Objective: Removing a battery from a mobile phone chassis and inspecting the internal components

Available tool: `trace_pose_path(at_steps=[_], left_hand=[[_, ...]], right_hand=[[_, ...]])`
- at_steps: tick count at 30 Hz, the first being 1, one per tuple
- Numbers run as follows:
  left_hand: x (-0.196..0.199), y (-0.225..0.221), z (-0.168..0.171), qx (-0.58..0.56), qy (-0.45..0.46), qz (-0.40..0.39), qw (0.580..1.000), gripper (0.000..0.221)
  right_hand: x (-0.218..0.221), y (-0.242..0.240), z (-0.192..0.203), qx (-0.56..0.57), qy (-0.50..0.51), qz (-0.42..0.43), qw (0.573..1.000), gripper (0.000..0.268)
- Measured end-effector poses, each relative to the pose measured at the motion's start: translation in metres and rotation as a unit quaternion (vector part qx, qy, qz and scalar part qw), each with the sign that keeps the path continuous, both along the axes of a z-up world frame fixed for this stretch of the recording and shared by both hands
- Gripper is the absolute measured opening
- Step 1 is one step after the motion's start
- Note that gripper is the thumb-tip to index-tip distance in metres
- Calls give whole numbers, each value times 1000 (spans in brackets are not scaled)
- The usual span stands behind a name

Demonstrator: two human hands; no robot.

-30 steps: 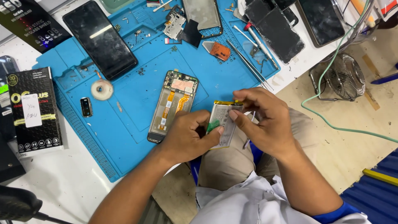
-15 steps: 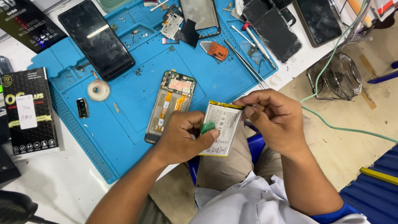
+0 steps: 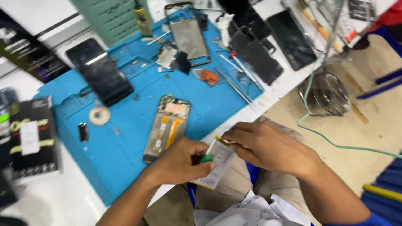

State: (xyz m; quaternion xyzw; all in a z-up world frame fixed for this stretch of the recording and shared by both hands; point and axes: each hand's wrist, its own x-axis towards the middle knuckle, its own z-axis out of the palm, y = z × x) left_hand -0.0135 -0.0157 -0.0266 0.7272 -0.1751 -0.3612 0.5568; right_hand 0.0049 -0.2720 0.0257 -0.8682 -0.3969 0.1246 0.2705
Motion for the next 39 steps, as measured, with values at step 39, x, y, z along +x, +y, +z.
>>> trace_pose_path(at_steps=[39], left_hand=[[3, 2, -5, -95, -34, 149, 984, 27]], right_hand=[[-5, 0, -51, 424, 454, -159, 768, 30]])
